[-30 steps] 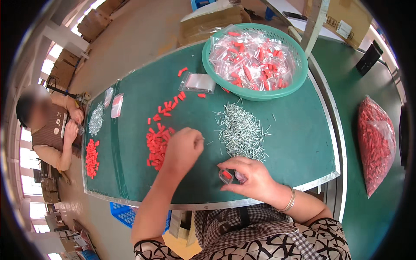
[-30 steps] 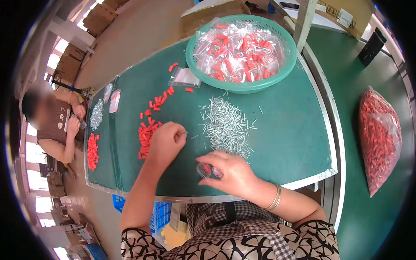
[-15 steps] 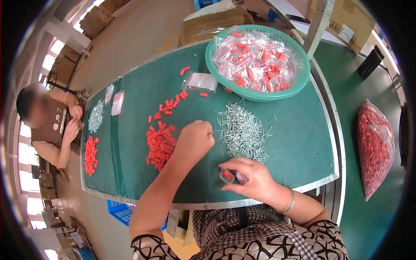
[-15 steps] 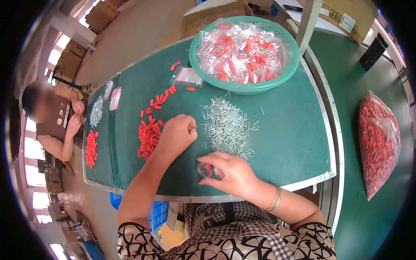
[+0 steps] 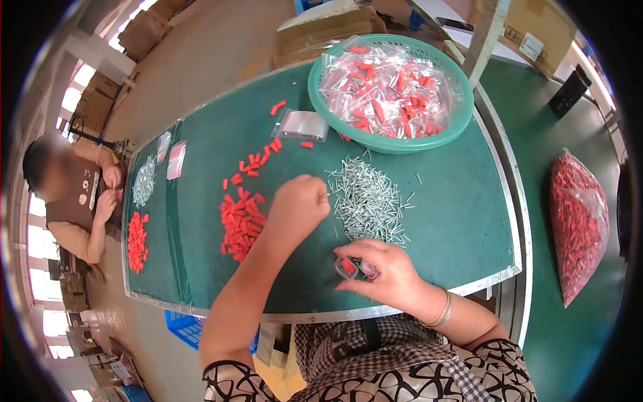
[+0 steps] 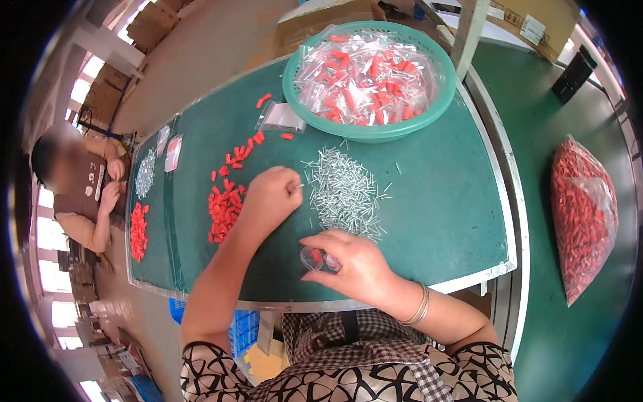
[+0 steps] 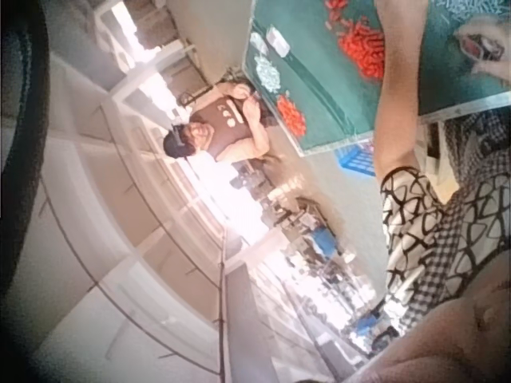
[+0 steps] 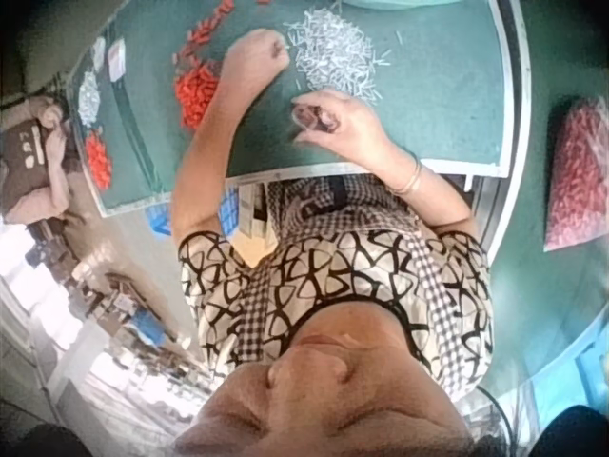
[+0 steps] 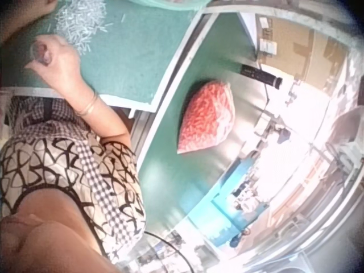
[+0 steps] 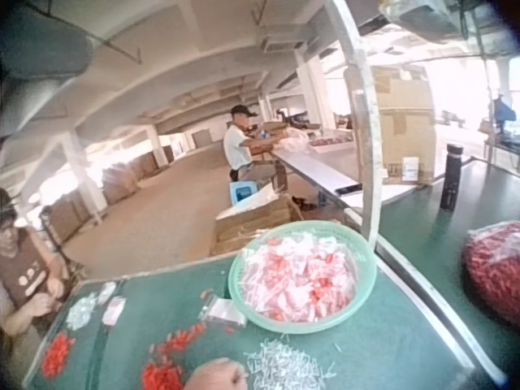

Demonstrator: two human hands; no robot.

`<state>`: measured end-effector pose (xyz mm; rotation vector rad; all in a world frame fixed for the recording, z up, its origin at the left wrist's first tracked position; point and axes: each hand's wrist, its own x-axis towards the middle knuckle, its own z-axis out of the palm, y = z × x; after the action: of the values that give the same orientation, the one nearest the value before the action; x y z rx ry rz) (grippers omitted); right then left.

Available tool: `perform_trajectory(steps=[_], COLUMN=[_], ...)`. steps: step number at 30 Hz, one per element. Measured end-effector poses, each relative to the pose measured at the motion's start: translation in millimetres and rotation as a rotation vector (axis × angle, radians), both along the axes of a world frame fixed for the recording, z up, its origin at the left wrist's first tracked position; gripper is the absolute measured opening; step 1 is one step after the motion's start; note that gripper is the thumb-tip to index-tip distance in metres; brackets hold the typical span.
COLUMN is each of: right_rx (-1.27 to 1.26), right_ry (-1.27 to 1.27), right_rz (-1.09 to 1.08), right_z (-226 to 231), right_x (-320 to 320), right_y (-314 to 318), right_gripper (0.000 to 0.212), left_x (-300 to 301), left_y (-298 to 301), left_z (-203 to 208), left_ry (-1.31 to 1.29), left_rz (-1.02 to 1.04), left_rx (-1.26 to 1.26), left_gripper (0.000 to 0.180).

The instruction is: The person sorts metal pins and red plastic caps into small plastic bags by hand at an assembly station.

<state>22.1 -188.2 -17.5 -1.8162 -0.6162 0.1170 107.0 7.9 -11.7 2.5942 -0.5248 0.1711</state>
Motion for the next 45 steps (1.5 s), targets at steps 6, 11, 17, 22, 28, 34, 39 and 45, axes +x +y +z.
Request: perform_trajectory(steps=[6,11,17,22,28,34,39,45], right_rx=[0.014,0.001,-0.073,-0.104,0.198,0.168,0.176,0.106], right_ry=[0.128,0.15,0.008,-0.109,0.242,0.184,0.178,0.129], right_rz=[-0.059,-0.05,-0.131,-0.205,-0.079,-0.128,-0.107,-0.11], right_z=[5,2,-4,-3,-6,-6,-9,-1], right_x=[0,-1,-1,-3,0,0,2,2], right_y=[1,4,7,10,1,4,4,7], right_gripper=[0.047,0.048,0.046,0.038,0.01,0.006,0.006,0.004], left_x=[-73,-90,-115,-117,-118,-117,-109,-110], left_y=[-2,-9,-23,-24,-8,-16,-17,-15], left_z=[44,49,34,20,22,25,23,21], left_ry=[0.159,-0.004,-0.087,-0.005,0.088,0.14,0.065,0.033], left_rz=[0.013,-0.099,-0.011,0.099,0.127,0.259,0.14,0.117], left_rx=[-0.452,-0.364,-0.307,-0.293,-0.43,-0.598,-0.407,-0.336], left_gripper=[0.016,0.024,0.03,0.017,0.012,0.012,0.013,0.01])
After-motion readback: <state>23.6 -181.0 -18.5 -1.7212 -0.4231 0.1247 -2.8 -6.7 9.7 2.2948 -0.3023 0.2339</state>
